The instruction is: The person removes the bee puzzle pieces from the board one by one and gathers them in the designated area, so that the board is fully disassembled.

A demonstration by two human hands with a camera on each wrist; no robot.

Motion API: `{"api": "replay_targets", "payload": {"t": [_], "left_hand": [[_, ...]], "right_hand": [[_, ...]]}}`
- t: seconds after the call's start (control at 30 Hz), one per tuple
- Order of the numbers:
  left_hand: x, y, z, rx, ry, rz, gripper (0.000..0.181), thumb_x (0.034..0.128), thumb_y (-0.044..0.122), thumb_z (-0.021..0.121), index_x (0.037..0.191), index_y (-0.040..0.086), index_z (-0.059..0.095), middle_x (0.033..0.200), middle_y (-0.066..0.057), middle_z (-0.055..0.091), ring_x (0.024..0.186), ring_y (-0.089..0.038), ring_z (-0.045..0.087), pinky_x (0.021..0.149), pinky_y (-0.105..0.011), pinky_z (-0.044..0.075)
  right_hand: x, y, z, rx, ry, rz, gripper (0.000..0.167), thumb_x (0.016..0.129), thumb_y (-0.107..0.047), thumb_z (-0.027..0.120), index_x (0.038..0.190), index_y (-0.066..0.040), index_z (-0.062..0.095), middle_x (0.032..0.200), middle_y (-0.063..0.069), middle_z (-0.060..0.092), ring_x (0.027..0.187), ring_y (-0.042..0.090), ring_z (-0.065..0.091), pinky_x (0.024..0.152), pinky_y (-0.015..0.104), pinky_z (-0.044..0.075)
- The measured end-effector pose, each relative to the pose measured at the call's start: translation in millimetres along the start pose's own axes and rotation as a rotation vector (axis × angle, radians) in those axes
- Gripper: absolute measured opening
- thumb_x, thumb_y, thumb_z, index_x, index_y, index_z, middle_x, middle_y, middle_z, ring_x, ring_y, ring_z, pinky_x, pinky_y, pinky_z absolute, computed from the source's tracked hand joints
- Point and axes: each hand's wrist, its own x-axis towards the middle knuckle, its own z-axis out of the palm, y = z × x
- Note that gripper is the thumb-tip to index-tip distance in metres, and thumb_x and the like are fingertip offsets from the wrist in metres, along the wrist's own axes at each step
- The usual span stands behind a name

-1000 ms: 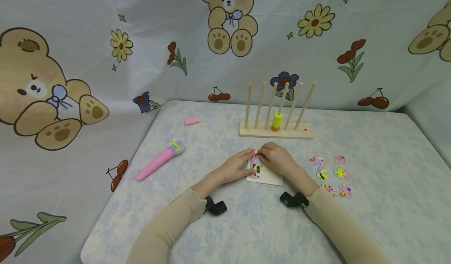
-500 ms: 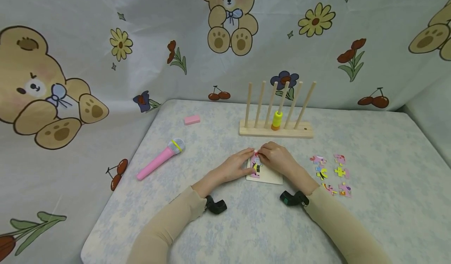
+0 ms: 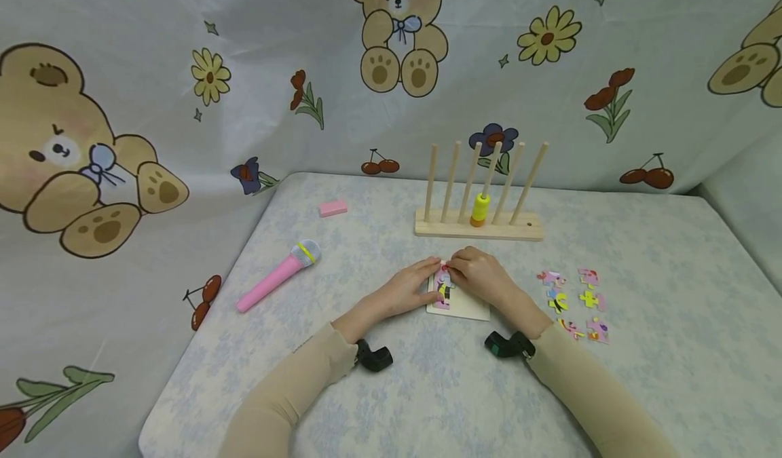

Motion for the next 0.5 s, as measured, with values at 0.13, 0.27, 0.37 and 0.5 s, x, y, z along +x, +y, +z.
{"api": "replay_targets", "payload": {"t": [0.13,0.27,0.37,0.5], "left_hand": [[0.3,-0.5,-1.1,0.005,-0.001,0.003,0.068,0.0937,0.035,0.059,0.144,-0.002,0.033,0.152,-0.012,0.028,0.140,-0.020,0.021,0.111,-0.030,0.020],[0.6,-0.6,-1.1,0.000,-0.007,-0.001,0.069,0.0934,0.036,0.059,0.145,-0.001,0.033,0.152,-0.011,0.027,0.140,-0.019,0.020,0.111,-0.030,0.020],[1.0,-0.3,-0.8,-0.001,-0.010,-0.002,0.069,0.0933,0.036,0.059,0.145,-0.001,0.033,0.152,-0.011,0.027,0.140,-0.019,0.020,0.111,-0.030,0.020],[1.1,-0.1,-0.5,0.004,-0.006,0.004,0.068,0.0933,0.035,0.060,0.144,-0.001,0.033,0.151,-0.011,0.028,0.140,-0.020,0.020,0.111,-0.031,0.021]], "right_hand": [[0.6,0.3,0.0,0.007,0.006,0.005,0.011,0.077,-0.005,0.075,0.086,0.001,0.073,0.084,0.009,0.066,0.079,0.023,0.063,0.066,0.035,0.055],[0.1,0.5,0.2,0.008,-0.003,0.013,0.010,0.078,-0.005,0.073,0.086,0.001,0.073,0.084,0.009,0.066,0.080,0.022,0.063,0.066,0.035,0.055],[-0.5,-0.2,-0.4,0.010,-0.013,0.022,0.010,0.079,-0.006,0.073,0.086,0.000,0.073,0.085,0.009,0.067,0.081,0.023,0.063,0.067,0.035,0.055],[-0.6,-1.3,-1.6,0.016,-0.016,0.030,0.009,0.080,-0.006,0.073,0.086,0.000,0.073,0.085,0.009,0.067,0.081,0.023,0.064,0.068,0.036,0.055]]}}
